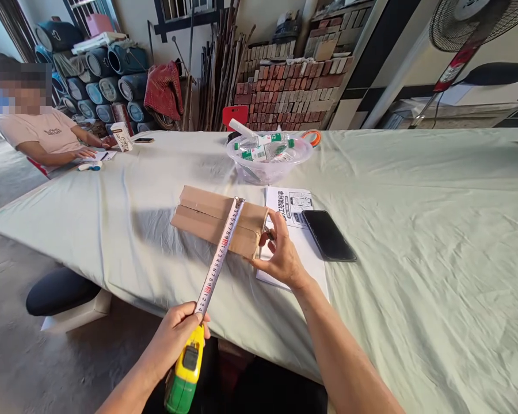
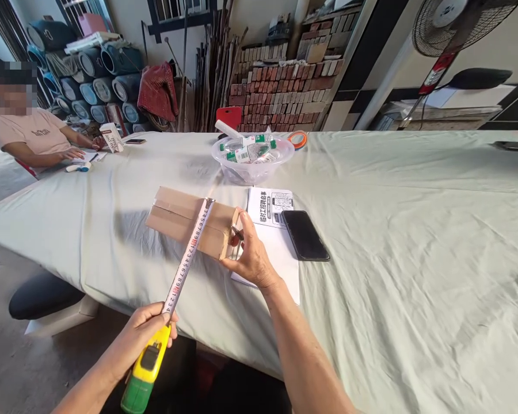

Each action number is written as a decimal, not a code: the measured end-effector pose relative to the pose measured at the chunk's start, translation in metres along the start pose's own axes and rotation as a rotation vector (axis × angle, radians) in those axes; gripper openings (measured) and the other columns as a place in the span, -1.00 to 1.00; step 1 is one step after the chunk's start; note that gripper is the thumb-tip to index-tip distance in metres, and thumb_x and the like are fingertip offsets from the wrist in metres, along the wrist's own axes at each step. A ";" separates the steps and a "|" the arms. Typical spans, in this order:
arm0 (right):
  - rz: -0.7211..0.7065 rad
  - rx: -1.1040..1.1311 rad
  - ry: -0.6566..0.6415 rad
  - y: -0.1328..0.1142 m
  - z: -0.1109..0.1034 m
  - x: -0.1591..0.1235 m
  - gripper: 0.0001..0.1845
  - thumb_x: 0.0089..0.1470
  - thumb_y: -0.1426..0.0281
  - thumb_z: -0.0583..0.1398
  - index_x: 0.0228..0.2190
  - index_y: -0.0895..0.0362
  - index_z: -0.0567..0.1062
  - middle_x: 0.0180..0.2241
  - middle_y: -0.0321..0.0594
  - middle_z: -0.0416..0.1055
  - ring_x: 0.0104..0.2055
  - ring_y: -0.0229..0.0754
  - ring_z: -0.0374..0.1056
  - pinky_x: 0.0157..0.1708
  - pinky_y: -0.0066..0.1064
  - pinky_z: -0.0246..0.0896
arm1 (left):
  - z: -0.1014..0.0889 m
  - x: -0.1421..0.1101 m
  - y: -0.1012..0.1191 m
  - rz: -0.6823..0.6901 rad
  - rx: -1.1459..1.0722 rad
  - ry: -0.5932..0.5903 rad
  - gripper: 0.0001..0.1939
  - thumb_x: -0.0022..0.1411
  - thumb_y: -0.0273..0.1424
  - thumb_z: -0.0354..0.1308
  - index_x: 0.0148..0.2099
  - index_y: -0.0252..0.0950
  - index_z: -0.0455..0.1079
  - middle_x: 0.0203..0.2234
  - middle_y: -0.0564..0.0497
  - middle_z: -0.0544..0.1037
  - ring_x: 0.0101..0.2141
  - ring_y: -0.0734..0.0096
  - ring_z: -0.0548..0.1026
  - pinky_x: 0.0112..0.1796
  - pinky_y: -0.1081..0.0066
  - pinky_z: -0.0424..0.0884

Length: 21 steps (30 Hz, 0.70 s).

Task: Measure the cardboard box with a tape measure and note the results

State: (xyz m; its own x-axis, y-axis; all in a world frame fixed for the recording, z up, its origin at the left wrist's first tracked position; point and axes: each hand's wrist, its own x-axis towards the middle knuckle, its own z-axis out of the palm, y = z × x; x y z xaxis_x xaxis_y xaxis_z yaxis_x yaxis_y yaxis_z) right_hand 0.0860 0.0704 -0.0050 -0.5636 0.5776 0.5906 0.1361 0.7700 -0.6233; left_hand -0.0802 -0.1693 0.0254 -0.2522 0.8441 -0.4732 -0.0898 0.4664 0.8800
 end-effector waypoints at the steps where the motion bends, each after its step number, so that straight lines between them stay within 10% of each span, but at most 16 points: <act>1: 0.017 0.021 -0.002 0.000 -0.001 0.000 0.24 -0.03 0.15 0.34 0.34 -0.12 -0.40 0.37 0.13 -0.19 -0.34 -0.17 0.33 -0.44 -0.23 0.39 | 0.001 0.001 0.000 0.003 0.001 -0.003 -0.66 0.22 -0.12 0.11 -0.27 -0.33 0.43 -0.46 -0.07 0.53 -0.45 0.32 0.46 -0.38 0.37 0.33; 12: 0.089 0.117 -0.013 0.000 -0.007 0.004 0.32 -0.06 0.05 0.35 0.34 -0.14 -0.48 0.37 0.10 -0.17 -0.37 -0.20 0.29 -0.37 -0.21 0.36 | -0.011 0.001 0.011 0.040 0.050 -0.076 -0.66 0.27 -0.11 0.09 -0.23 -0.31 0.41 -0.45 -0.04 0.49 -0.41 0.35 0.42 -0.36 0.41 0.31; 21: 0.286 0.450 -0.083 -0.004 -0.035 0.004 0.47 -0.18 0.04 0.43 0.30 -0.22 -0.57 0.37 0.02 -0.13 -0.26 -0.22 0.36 -0.30 -0.29 0.41 | -0.111 0.014 0.100 0.002 0.722 -0.151 -0.56 0.19 0.01 0.12 -0.25 -0.30 0.47 -0.42 -0.04 0.49 -0.40 0.29 0.42 -0.39 0.44 0.30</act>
State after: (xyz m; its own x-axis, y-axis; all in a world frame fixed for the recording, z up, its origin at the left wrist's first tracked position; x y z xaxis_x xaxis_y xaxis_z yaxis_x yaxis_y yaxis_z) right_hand 0.1113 0.0793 0.0174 -0.6201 0.7101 0.3335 -0.0586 0.3820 -0.9223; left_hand -0.1994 -0.1402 0.1109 -0.1113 0.8481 -0.5181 0.5801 0.4787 0.6590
